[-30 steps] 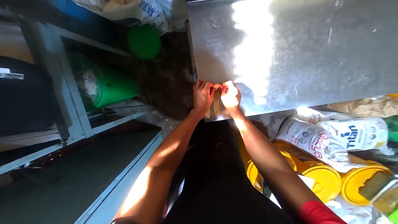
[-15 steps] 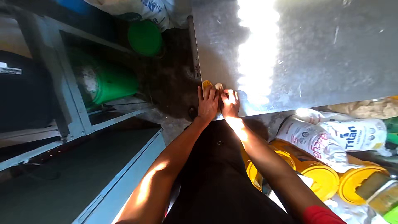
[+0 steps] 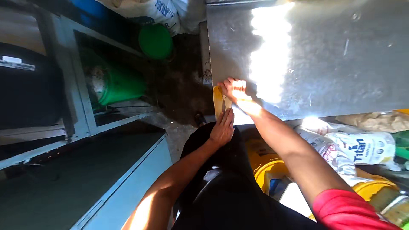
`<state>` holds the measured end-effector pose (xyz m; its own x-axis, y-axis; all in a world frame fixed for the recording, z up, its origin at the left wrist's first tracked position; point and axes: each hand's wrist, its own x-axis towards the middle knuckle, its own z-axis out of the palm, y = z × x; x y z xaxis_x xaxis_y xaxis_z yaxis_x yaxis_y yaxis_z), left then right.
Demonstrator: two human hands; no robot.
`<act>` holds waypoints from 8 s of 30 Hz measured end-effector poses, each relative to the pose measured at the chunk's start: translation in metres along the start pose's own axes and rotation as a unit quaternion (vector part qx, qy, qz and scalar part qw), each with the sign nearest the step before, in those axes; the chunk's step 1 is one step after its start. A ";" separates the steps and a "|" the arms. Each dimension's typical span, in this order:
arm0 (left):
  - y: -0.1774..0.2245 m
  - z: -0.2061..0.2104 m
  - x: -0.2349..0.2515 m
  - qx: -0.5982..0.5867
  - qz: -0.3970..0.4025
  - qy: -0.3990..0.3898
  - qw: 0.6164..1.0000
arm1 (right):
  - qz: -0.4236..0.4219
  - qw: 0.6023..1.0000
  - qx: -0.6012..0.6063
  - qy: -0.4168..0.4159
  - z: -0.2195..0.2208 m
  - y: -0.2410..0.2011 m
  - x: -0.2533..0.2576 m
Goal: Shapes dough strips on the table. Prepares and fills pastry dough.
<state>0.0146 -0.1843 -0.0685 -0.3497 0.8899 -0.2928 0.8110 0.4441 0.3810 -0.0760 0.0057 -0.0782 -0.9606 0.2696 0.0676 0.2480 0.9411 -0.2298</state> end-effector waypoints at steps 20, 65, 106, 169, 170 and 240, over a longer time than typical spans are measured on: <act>0.001 0.024 -0.040 -0.069 0.053 -0.012 0.996 | 0.036 0.998 0.047 0.010 -0.023 -0.037 -0.138; -0.061 -0.023 -0.084 -0.431 -0.165 0.210 0.862 | 0.090 0.994 0.049 0.042 -0.013 -0.067 -0.199; -0.108 -0.052 0.030 -0.002 0.020 0.215 0.976 | 0.045 0.994 0.090 0.047 0.000 -0.052 -0.108; -0.026 0.032 -0.058 0.046 -0.004 0.028 0.999 | -0.023 0.992 -0.077 0.101 0.015 -0.013 0.080; -0.024 0.035 -0.058 0.048 -0.007 0.033 0.998 | -0.006 0.989 -0.085 0.118 0.025 -0.010 0.079; 0.133 -0.176 0.150 -0.551 -0.090 0.150 0.816 | 0.454 0.423 0.782 -0.055 -0.175 0.144 -0.076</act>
<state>-0.0124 0.0269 0.0924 -0.6498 0.7119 -0.2664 -0.1220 0.2483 0.9610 0.0549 0.1563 0.0537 -0.5807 0.2828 -0.7634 0.2169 -0.8501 -0.4799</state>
